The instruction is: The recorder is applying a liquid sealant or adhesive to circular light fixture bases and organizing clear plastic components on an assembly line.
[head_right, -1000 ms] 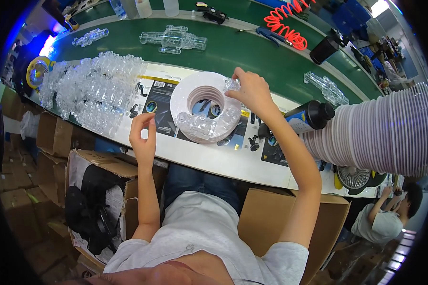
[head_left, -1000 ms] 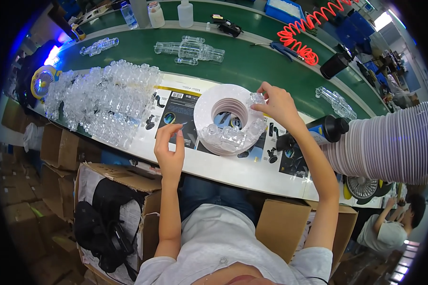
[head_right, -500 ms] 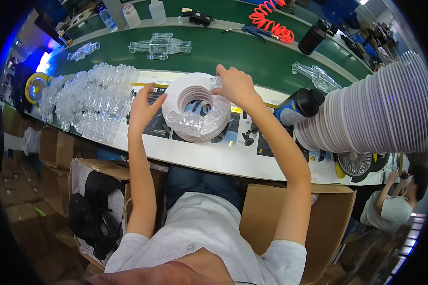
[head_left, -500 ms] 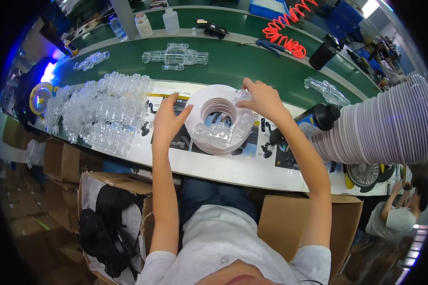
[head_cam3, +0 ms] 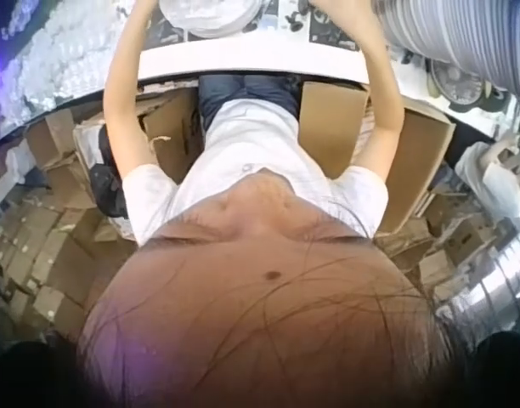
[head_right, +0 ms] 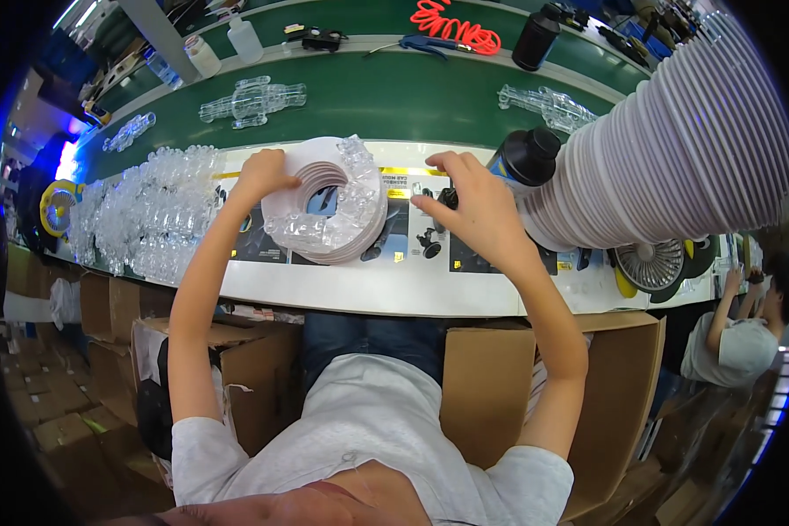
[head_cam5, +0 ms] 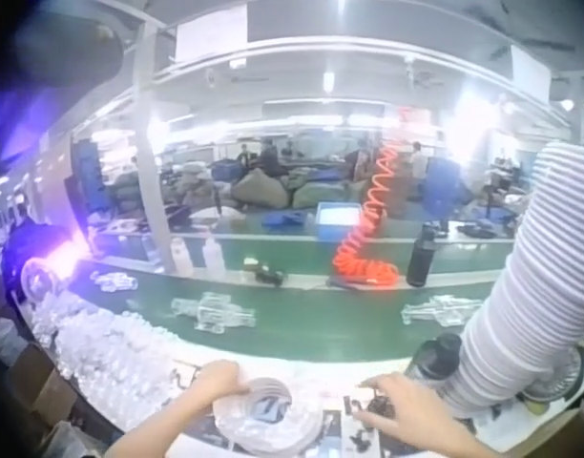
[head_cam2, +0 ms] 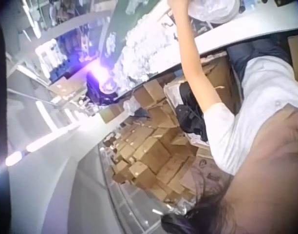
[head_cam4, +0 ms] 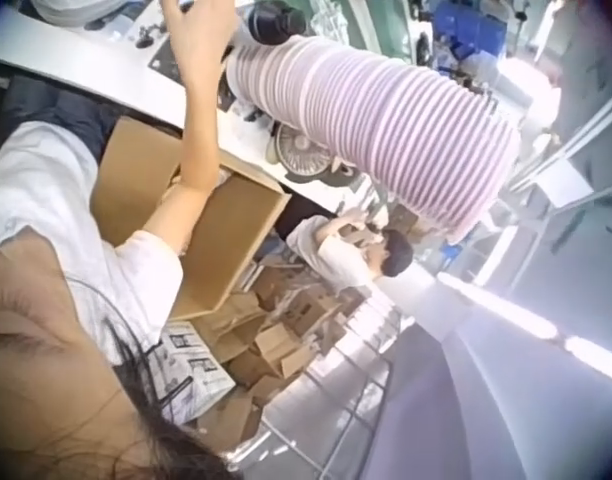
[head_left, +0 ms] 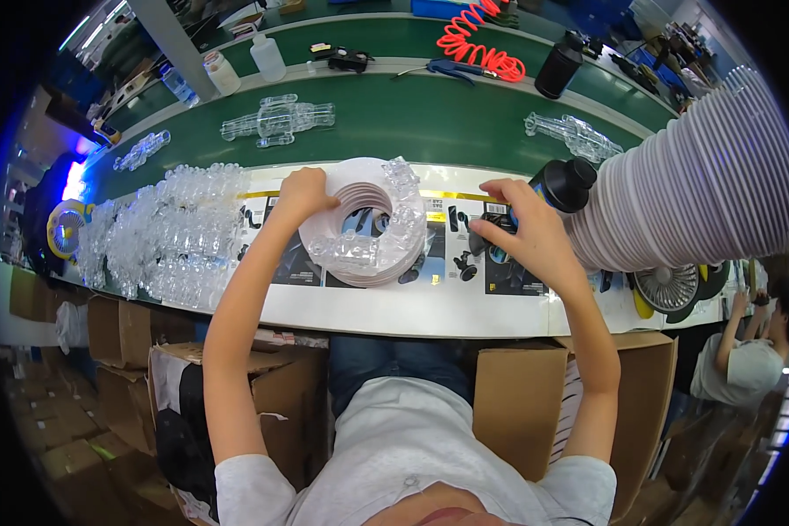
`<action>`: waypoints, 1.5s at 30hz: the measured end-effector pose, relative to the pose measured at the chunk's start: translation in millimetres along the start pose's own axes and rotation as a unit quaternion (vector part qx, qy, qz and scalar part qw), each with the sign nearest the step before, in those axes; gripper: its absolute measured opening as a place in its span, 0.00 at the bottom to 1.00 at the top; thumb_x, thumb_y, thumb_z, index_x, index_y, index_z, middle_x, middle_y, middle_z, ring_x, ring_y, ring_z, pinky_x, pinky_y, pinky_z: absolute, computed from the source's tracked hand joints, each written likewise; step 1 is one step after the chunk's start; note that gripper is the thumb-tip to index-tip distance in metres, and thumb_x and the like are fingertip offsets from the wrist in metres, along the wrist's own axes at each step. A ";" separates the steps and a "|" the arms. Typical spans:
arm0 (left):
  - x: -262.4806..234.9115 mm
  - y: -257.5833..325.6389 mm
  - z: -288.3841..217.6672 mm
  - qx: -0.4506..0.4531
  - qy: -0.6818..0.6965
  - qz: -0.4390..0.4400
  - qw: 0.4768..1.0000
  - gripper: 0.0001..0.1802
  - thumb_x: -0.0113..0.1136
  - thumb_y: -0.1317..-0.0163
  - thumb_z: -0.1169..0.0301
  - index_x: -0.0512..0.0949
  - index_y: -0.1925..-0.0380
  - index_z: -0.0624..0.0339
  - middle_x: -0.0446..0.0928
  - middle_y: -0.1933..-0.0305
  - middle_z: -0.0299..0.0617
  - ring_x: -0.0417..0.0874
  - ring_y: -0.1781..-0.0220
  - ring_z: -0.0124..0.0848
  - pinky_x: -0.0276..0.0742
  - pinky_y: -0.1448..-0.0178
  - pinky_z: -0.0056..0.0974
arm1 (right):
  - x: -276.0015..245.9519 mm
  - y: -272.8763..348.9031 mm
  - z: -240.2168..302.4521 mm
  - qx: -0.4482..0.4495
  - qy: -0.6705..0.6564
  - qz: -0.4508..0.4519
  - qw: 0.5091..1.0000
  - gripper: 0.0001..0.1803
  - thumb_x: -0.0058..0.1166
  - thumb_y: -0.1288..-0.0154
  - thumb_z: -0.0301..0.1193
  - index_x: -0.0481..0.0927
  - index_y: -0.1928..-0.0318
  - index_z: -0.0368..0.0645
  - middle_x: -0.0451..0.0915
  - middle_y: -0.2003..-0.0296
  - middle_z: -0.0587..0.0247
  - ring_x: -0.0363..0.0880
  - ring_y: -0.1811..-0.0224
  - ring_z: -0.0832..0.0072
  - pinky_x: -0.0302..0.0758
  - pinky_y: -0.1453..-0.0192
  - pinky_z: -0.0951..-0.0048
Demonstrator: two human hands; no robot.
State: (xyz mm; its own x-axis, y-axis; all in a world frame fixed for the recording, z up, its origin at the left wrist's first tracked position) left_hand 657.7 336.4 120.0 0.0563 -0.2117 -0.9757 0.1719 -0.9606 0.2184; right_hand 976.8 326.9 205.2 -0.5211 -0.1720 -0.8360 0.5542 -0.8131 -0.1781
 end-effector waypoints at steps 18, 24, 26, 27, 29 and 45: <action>-51.9 -30.1 19.7 -0.029 0.065 0.033 0.997 0.24 0.64 0.61 0.60 0.80 0.68 0.71 0.79 0.69 0.61 0.83 0.66 0.50 0.81 0.60 0.44 | 1.1 30.9 -15.8 0.001 -0.104 0.057 0.993 0.21 0.60 0.46 0.36 0.75 0.54 0.38 0.77 0.60 0.56 0.77 0.57 0.66 0.72 0.52 0.72; -66.2 -98.3 43.5 -0.060 0.210 -0.005 0.976 0.15 0.59 0.53 0.69 0.76 0.75 0.77 0.78 0.78 0.56 0.82 0.82 0.46 0.78 0.84 0.42 | -15.5 29.7 18.3 -0.064 -0.391 0.222 0.891 0.16 0.62 0.49 0.22 0.78 0.58 0.36 0.78 0.63 0.59 0.76 0.69 0.78 0.73 0.62 0.78; -61.7 -124.8 67.9 -0.106 0.203 -0.001 0.973 0.24 0.65 0.62 0.63 0.79 0.69 0.74 0.80 0.71 0.56 0.83 0.78 0.43 0.82 0.79 0.41 | -24.1 18.6 42.4 -0.137 -0.498 0.276 0.810 0.19 0.67 0.54 0.29 0.80 0.59 0.38 0.78 0.63 0.55 0.75 0.74 0.75 0.72 0.66 0.78; -59.3 -141.9 68.2 -0.110 0.203 -0.015 0.973 0.24 0.65 0.62 0.63 0.79 0.69 0.73 0.80 0.71 0.56 0.83 0.78 0.44 0.81 0.79 0.41 | -31.1 13.8 54.3 -0.157 -0.572 0.272 0.758 0.18 0.67 0.53 0.28 0.80 0.59 0.38 0.77 0.65 0.53 0.74 0.76 0.75 0.73 0.70 0.75; -58.7 -172.5 43.3 -0.116 0.216 -0.029 0.969 0.23 0.66 0.63 0.61 0.81 0.68 0.68 0.81 0.70 0.53 0.84 0.76 0.43 0.82 0.75 0.41 | -43.8 3.3 66.3 -0.191 -0.629 0.270 0.703 0.17 0.66 0.51 0.28 0.80 0.59 0.39 0.76 0.65 0.53 0.74 0.77 0.74 0.73 0.71 0.75; 26.7 -296.8 15.6 -0.032 0.046 -0.042 0.998 0.22 0.70 0.62 0.61 0.82 0.65 0.60 0.80 0.58 0.49 0.80 0.53 0.42 0.79 0.52 0.42 | -3.6 -5.3 19.9 -0.223 -0.365 0.537 0.727 0.14 0.51 0.36 0.33 0.78 0.50 0.51 0.75 0.66 0.64 0.76 0.66 0.67 0.73 0.68 0.75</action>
State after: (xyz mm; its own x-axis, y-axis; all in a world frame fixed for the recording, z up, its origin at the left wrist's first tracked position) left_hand 592.8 613.1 28.8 0.1276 -0.1104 -0.9857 0.2427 -0.9601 0.1390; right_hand 962.9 320.7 219.5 0.2526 -0.9561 -0.1488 0.9664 0.2417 0.0872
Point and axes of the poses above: each hand's wrist, its own y-axis away from the middle knuckle, its own x-axis out of the palm, z = x × y, the point moved 3 cm from there along -y, towards the middle knuckle
